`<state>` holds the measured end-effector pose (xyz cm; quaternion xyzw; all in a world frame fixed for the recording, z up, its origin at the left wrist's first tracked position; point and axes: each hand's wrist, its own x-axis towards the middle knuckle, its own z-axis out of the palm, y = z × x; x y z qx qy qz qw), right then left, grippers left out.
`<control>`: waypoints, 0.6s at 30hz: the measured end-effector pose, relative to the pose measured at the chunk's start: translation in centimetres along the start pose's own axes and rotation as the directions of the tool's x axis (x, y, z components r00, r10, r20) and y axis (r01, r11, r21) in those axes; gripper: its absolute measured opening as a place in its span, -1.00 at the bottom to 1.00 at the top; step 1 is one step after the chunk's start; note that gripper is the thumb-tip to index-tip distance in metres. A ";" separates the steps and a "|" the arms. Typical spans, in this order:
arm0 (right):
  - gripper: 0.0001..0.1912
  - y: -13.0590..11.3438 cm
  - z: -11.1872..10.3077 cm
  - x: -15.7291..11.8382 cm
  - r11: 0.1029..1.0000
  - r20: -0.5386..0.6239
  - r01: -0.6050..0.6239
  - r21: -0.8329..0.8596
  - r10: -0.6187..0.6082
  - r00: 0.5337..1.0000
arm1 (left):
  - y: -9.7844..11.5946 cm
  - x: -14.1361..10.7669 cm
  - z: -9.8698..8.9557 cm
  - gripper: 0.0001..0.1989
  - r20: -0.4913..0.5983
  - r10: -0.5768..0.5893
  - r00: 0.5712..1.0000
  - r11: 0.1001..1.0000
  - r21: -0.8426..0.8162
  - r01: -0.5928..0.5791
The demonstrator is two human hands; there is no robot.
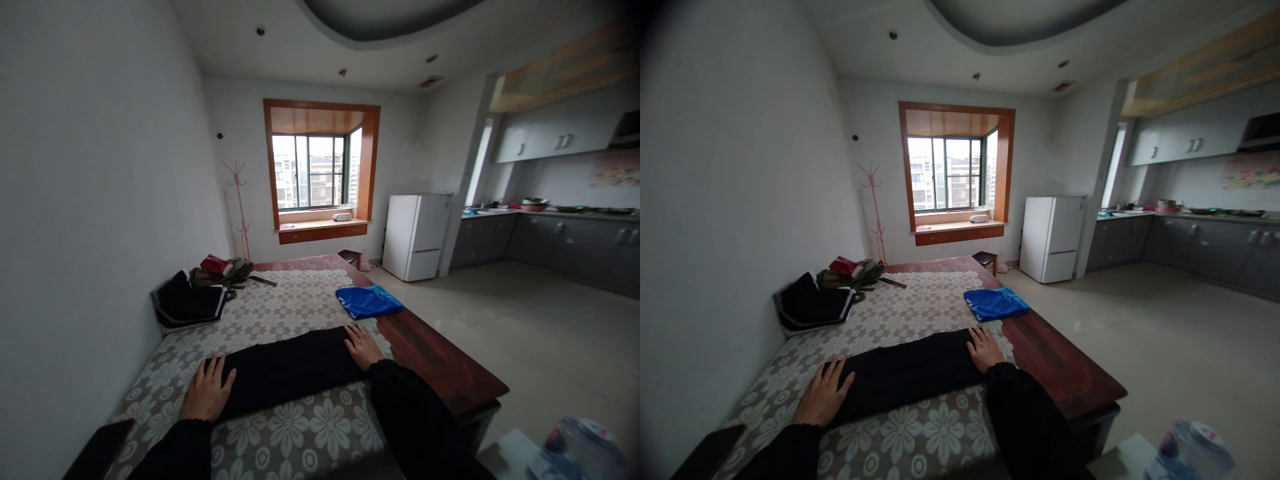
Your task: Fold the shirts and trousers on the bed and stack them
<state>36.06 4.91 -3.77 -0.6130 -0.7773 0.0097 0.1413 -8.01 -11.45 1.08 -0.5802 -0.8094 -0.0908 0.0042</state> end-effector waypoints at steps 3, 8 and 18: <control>-0.40 0.1 0.1 0.1 1.000 -0.002 0.008 -0.001 -0.008 1.000 | 0.1 -0.1 -0.2 -0.28 0.010 -0.001 1.000 1.000 -0.002 0.001; -0.39 0.2 0.2 0.2 1.000 0.004 0.005 0.004 -0.005 1.000 | 0.3 -0.1 -0.5 -0.30 0.006 -0.010 1.000 1.000 -0.009 0.010; -0.37 0.4 0.2 0.3 1.000 0.024 -0.003 0.023 0.002 1.000 | 0.1 0.0 0.0 -0.30 -0.011 -0.007 1.000 1.000 -0.021 0.007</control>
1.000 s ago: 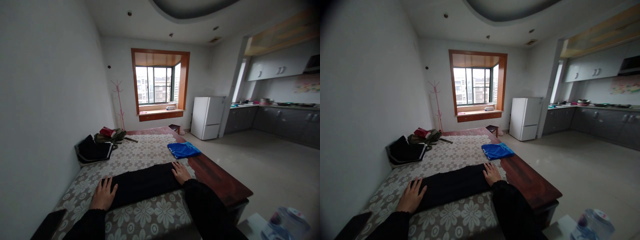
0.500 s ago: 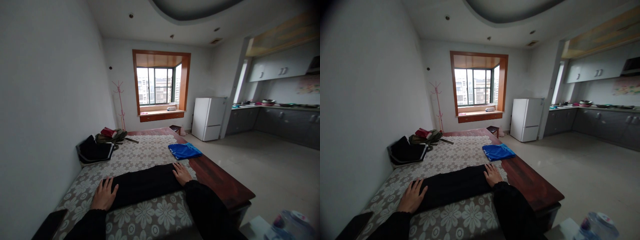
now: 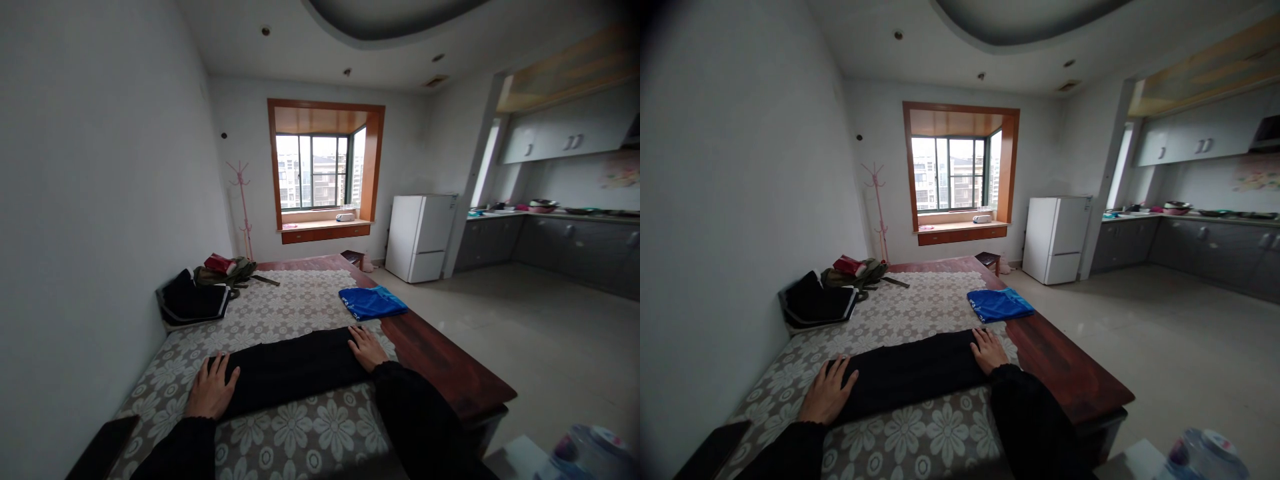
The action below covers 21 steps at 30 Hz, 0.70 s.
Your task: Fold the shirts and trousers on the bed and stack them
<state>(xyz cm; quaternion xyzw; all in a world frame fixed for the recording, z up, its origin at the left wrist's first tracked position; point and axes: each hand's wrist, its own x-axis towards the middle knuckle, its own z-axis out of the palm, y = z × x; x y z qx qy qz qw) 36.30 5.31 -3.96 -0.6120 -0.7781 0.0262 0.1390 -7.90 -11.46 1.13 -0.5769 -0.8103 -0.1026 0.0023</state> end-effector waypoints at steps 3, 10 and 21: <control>-0.37 0.1 0.1 0.0 1.000 -0.002 -0.001 0.008 0.001 1.000 | -0.2 0.2 0.3 -0.28 -0.002 0.009 1.000 1.000 0.003 -0.009; -0.37 0.2 0.4 0.0 1.000 -0.017 0.008 0.024 -0.008 1.000 | -1.1 0.7 1.2 -0.28 -0.020 0.037 0.999 0.998 -0.050 -0.038; -0.38 0.5 0.6 0.0 0.986 -0.100 0.022 0.163 -0.006 0.995 | -1.9 1.2 1.5 -0.35 -0.111 -0.085 0.990 0.981 -0.185 0.064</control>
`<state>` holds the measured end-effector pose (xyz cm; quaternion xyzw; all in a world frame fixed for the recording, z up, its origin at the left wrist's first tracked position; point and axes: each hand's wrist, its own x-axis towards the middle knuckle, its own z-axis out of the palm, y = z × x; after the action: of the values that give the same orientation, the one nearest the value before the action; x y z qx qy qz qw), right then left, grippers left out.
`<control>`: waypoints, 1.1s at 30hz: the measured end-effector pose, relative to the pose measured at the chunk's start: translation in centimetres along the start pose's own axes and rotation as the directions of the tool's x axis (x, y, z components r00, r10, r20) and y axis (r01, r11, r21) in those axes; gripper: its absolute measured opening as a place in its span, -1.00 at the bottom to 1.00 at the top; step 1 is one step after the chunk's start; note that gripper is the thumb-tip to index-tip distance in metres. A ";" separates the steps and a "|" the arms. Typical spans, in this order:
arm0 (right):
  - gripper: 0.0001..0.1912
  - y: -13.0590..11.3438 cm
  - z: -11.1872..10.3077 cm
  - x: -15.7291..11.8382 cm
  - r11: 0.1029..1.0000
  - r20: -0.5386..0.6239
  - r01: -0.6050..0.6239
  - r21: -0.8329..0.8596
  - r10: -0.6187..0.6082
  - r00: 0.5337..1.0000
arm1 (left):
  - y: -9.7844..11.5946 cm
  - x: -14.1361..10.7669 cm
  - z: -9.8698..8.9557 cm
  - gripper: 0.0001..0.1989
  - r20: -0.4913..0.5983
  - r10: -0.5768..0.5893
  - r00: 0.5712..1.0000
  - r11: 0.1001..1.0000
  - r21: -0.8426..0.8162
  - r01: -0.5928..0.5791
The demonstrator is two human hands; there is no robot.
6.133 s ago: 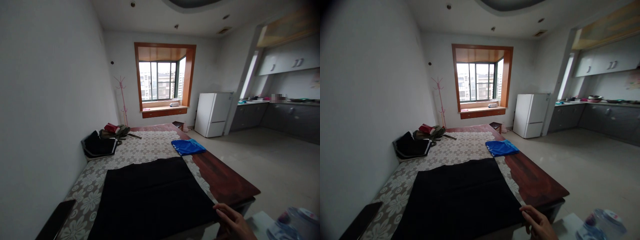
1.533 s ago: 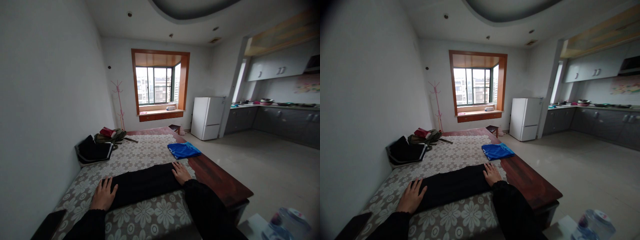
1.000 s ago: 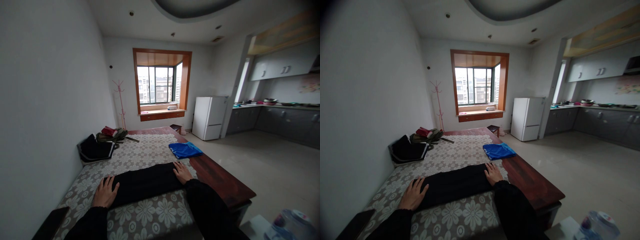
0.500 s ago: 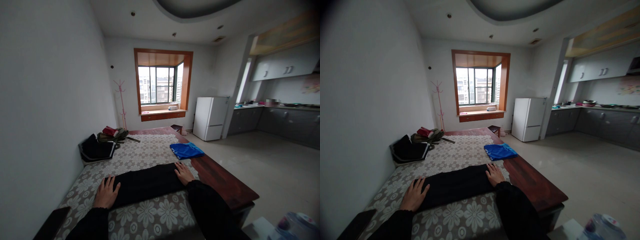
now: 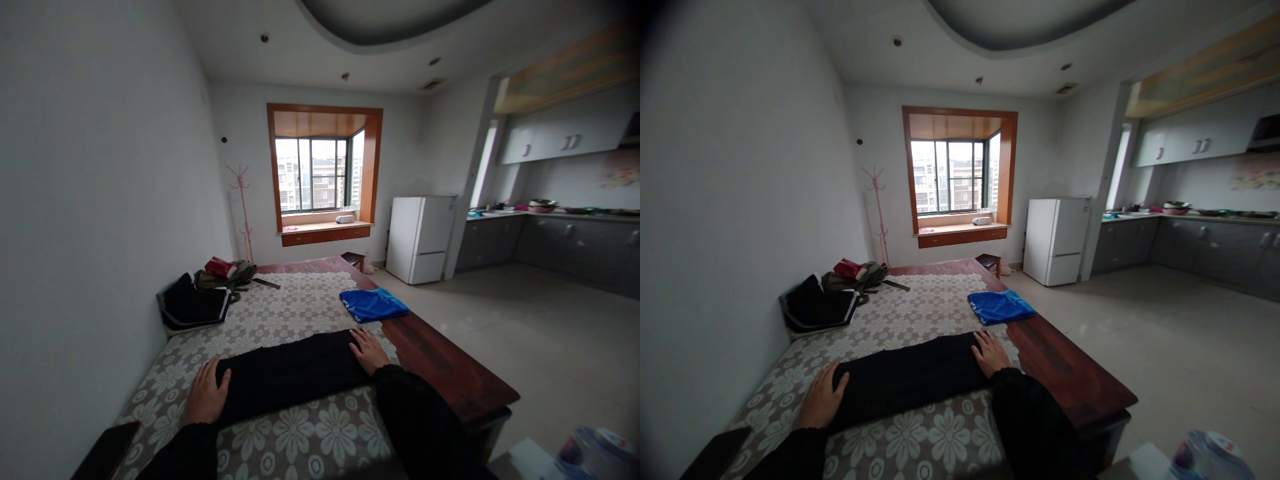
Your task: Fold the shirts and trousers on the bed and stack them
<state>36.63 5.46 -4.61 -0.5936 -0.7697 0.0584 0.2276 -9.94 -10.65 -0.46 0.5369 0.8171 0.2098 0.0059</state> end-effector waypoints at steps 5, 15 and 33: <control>-0.42 -0.3 -0.2 -0.3 0.993 -0.064 0.010 0.117 -0.002 0.998 | -0.1 -0.5 -0.7 -0.30 -0.064 -0.061 0.996 0.998 0.024 0.062; -0.62 0.2 -2.4 0.1 0.931 -0.290 0.022 0.363 0.090 0.953 | -1.7 -2.4 -3.0 -0.22 0.047 -0.101 0.994 0.988 0.119 0.095; -0.71 -0.5 -4.2 -0.8 0.807 -0.407 0.146 0.573 0.126 0.905 | -0.5 -0.7 -5.8 0.02 0.162 -0.057 0.985 0.602 -0.782 0.164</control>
<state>38.09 3.76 -0.87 -0.4869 -0.6474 0.1626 0.5633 -11.45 -13.43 4.54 0.4388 0.6697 0.5159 0.3047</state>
